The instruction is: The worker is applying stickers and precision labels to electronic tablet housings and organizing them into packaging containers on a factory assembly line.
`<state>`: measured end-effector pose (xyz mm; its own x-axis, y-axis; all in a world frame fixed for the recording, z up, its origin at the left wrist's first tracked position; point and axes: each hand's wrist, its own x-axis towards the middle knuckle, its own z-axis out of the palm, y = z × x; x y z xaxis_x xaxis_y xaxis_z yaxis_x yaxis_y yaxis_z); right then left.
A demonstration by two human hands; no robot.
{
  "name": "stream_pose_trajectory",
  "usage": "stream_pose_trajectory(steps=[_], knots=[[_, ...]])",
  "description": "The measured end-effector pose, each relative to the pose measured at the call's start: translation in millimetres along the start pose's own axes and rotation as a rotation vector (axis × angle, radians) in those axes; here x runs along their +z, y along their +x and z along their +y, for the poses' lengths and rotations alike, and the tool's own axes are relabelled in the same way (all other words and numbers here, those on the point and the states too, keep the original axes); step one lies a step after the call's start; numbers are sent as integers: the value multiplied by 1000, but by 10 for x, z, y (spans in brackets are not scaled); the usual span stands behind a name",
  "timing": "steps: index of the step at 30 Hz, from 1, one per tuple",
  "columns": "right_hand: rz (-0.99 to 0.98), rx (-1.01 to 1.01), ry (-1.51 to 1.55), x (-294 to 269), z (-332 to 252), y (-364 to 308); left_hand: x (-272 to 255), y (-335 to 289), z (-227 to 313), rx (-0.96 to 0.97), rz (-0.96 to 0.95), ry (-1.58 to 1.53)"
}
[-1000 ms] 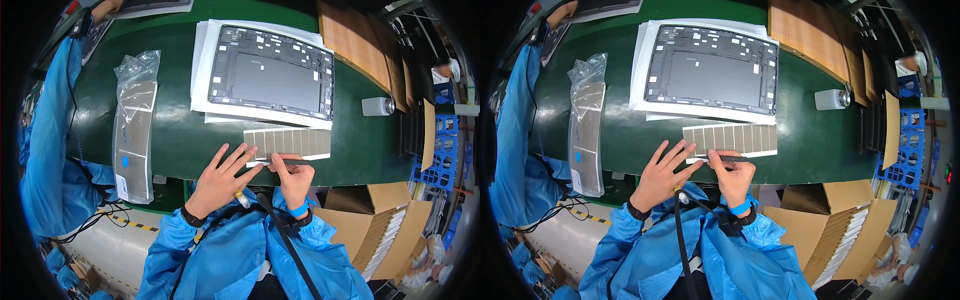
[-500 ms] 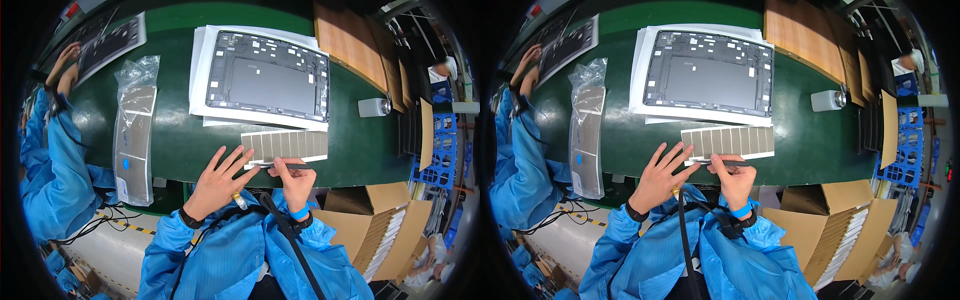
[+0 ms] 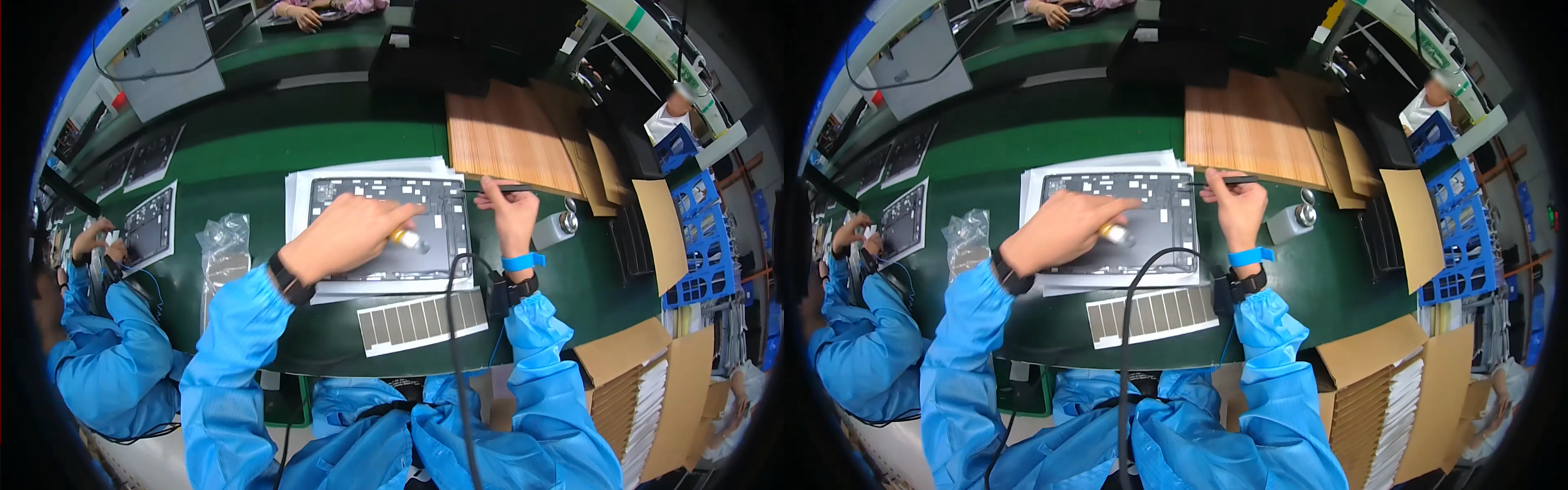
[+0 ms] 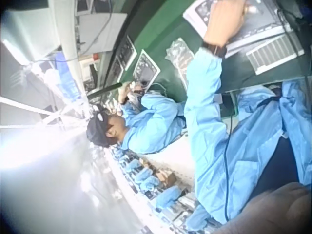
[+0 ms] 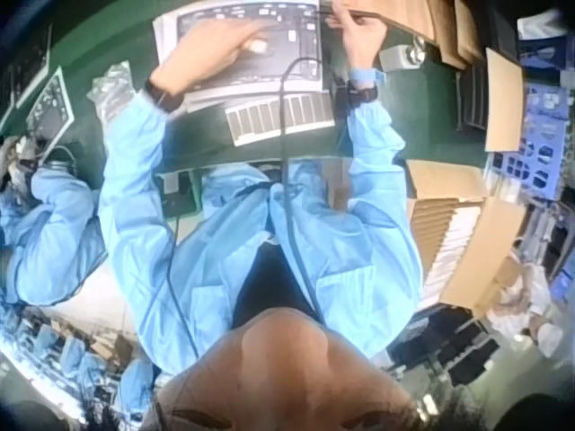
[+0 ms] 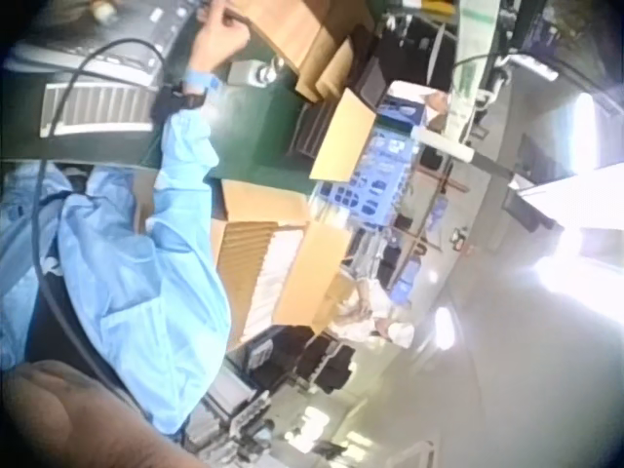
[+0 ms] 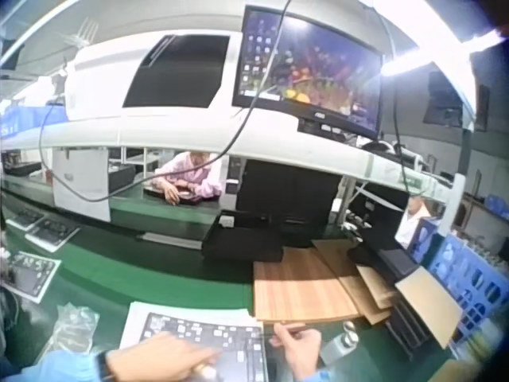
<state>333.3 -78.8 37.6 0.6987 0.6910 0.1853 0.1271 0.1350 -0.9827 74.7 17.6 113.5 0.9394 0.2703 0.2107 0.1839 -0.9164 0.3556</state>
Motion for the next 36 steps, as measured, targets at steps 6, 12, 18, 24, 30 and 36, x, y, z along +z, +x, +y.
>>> stream_pose_trajectory(steps=[6,12,18,24,30,36], knots=[[18,-5,-52,55,126,23,302,545,-297,99,-90,98],[29,26,-49,86,180,10,457,655,-355,40,-193,181],[38,6,-30,68,231,29,472,676,-358,50,-173,175],[52,13,-62,77,231,24,528,671,-406,100,-119,164],[50,8,-63,76,221,12,557,689,-403,99,-123,163],[42,14,-84,79,204,12,542,762,-358,90,-204,232]])
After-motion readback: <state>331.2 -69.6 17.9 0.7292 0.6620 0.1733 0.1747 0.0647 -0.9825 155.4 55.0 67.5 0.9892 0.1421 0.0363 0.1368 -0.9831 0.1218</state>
